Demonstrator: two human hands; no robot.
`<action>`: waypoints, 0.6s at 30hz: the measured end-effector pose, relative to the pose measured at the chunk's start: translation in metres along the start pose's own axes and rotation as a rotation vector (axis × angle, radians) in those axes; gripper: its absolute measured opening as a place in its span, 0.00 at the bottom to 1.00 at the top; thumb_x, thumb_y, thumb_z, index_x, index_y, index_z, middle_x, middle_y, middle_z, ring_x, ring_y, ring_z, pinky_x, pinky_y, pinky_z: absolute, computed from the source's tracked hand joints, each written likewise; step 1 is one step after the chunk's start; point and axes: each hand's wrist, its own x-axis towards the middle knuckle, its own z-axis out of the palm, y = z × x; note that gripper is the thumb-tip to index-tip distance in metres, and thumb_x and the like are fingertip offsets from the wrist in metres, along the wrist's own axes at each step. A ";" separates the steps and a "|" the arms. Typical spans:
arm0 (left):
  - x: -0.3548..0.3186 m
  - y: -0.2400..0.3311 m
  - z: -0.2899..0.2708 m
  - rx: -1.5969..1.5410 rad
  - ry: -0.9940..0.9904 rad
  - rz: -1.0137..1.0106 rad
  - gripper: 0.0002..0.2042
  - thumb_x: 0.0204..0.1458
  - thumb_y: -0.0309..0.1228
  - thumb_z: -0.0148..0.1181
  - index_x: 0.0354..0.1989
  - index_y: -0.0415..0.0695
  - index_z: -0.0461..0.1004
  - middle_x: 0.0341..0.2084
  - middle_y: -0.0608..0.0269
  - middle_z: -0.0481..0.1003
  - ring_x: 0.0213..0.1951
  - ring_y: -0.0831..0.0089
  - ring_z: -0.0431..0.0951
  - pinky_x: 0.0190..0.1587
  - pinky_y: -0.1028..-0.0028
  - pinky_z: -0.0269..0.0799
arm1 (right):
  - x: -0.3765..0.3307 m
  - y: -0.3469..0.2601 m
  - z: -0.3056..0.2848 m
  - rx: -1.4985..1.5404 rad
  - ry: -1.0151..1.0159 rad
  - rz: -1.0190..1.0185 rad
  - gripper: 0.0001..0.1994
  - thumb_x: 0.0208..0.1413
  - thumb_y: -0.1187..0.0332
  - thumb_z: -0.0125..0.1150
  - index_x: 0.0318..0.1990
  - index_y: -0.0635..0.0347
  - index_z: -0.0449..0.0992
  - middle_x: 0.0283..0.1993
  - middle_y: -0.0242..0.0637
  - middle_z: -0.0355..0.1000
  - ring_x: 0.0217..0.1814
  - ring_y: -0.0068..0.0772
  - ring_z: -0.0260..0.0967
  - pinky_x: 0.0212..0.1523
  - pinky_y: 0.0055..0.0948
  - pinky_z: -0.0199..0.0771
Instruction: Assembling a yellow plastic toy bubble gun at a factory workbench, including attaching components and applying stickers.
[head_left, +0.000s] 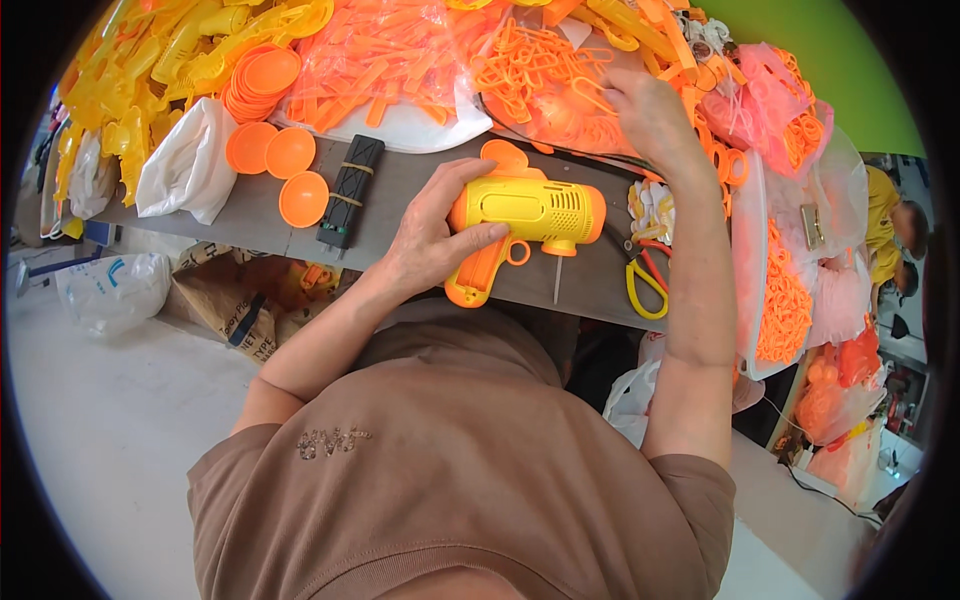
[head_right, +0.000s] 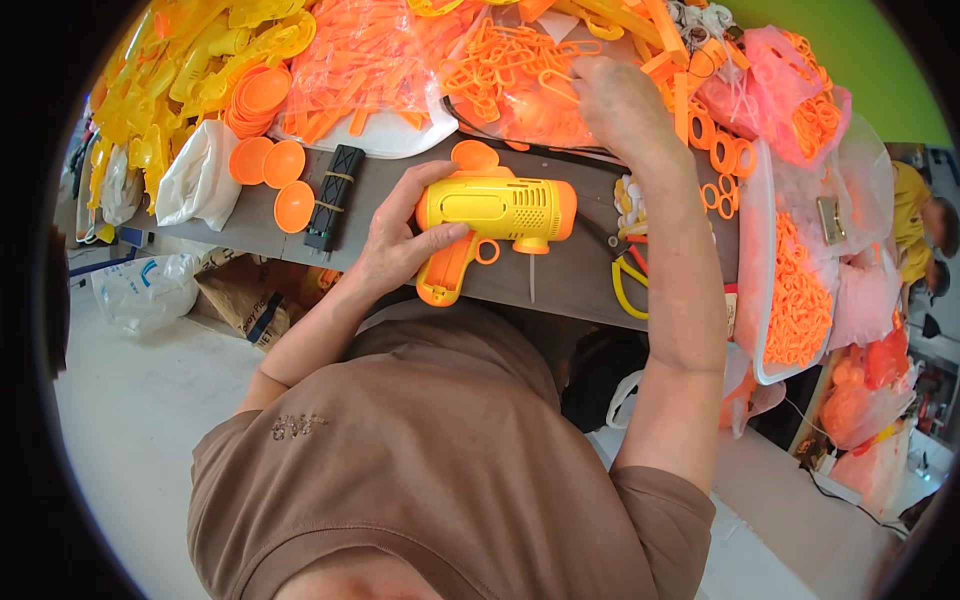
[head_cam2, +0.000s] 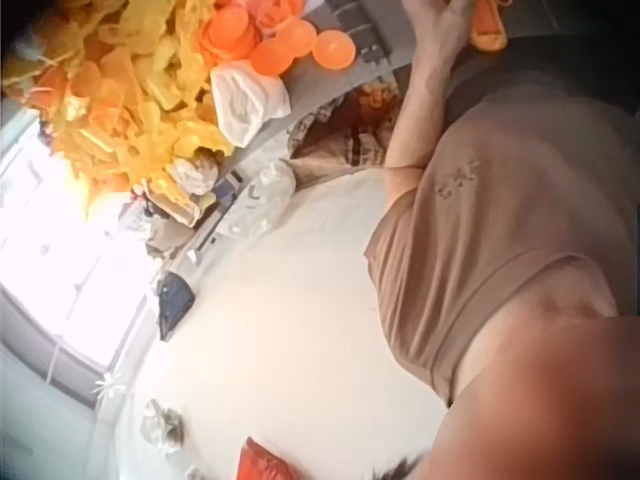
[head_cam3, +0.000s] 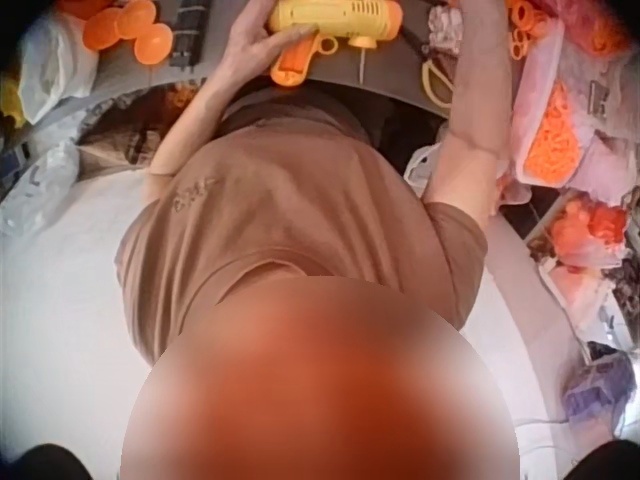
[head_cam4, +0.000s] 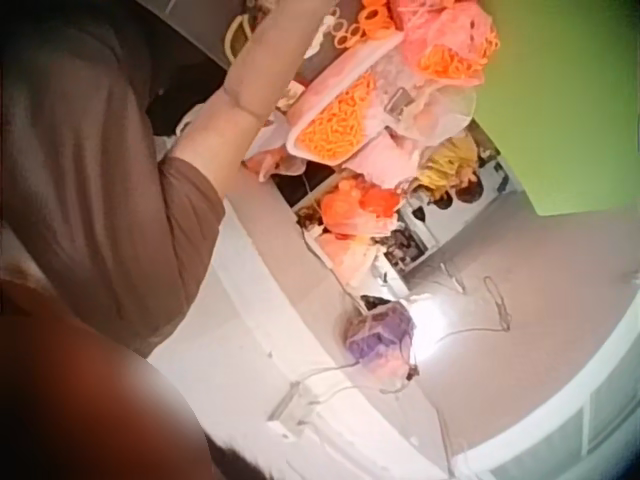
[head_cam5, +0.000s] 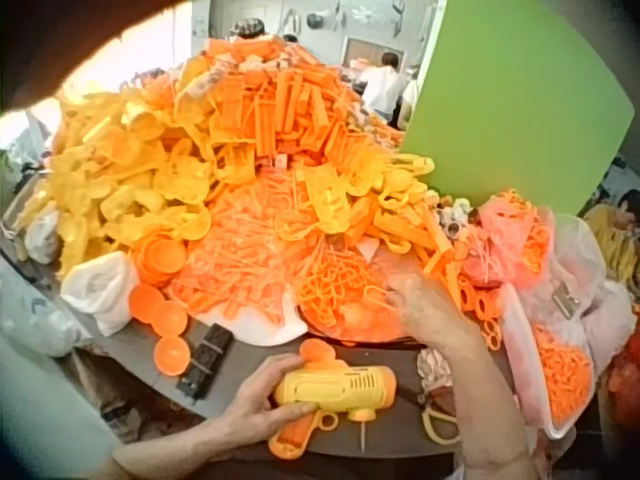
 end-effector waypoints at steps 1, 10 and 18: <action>0.000 -0.001 0.000 0.002 0.005 -0.010 0.28 0.48 0.36 0.66 0.55 0.36 0.64 0.51 0.49 0.66 0.53 0.59 0.69 0.54 0.67 0.65 | -0.008 -0.014 -0.007 0.006 -0.008 -0.005 0.10 0.54 0.68 0.55 0.40 0.63 0.73 0.29 0.47 0.71 0.34 0.51 0.70 0.36 0.38 0.69; -0.001 -0.004 -0.003 -0.127 -0.022 -0.022 0.27 0.46 0.34 0.68 0.54 0.38 0.67 0.52 0.52 0.65 0.54 0.62 0.68 0.55 0.69 0.65 | -0.089 -0.101 0.028 0.451 0.080 -0.115 0.04 0.53 0.76 0.55 0.36 0.65 0.74 0.31 0.40 0.68 0.31 0.38 0.69 0.32 0.30 0.68; 0.001 0.001 -0.002 -0.131 -0.038 -0.011 0.24 0.49 0.32 0.65 0.53 0.38 0.67 0.52 0.53 0.65 0.54 0.62 0.68 0.55 0.69 0.64 | -0.091 -0.107 0.030 0.231 0.087 -0.152 0.03 0.49 0.78 0.56 0.33 0.63 0.72 0.32 0.41 0.64 0.31 0.44 0.70 0.30 0.37 0.69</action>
